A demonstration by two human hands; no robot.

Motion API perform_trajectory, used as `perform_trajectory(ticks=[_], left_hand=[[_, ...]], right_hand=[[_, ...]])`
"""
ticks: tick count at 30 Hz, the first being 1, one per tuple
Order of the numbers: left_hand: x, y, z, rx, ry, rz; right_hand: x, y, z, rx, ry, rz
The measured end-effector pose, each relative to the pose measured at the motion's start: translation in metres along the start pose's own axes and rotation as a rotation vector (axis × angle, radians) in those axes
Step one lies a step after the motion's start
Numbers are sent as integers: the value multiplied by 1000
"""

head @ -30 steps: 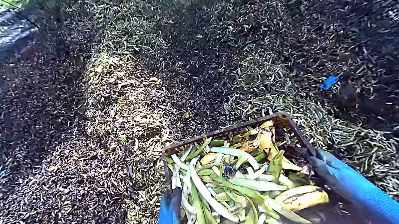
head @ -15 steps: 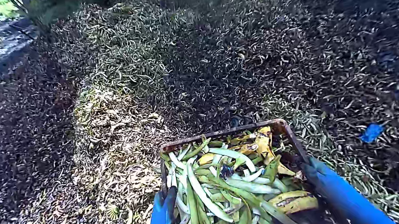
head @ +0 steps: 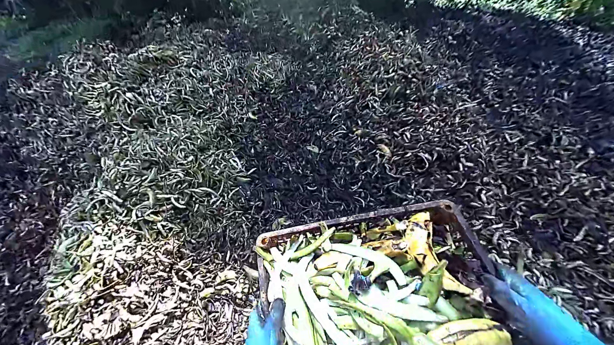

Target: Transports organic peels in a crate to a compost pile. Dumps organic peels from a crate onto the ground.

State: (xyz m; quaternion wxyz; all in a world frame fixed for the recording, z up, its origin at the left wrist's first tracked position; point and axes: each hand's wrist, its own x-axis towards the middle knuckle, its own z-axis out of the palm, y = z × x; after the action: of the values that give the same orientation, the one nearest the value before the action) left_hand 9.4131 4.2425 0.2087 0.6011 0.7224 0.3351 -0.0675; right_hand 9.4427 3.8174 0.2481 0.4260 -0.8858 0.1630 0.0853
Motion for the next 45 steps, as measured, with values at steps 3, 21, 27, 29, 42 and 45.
perform_trajectory(ticks=[3,21,27,29,42,45], left_hand=[[74,68,17,128,-69,251],[431,450,151,11,92,14],[564,578,202,8,183,-42],[640,612,216,5,196,3],[959,946,323,155,-156,54],[1043,1003,368,219,-194,65]], right_hand=[[44,-58,-18,36,58,120],[602,-328,-50,40,-51,-8],[803,-404,-16,39,-68,-43],[871,-435,-8,54,-76,-56],[1138,-637,-75,100,50,91],[1242,-626,-70,121,63,17]])
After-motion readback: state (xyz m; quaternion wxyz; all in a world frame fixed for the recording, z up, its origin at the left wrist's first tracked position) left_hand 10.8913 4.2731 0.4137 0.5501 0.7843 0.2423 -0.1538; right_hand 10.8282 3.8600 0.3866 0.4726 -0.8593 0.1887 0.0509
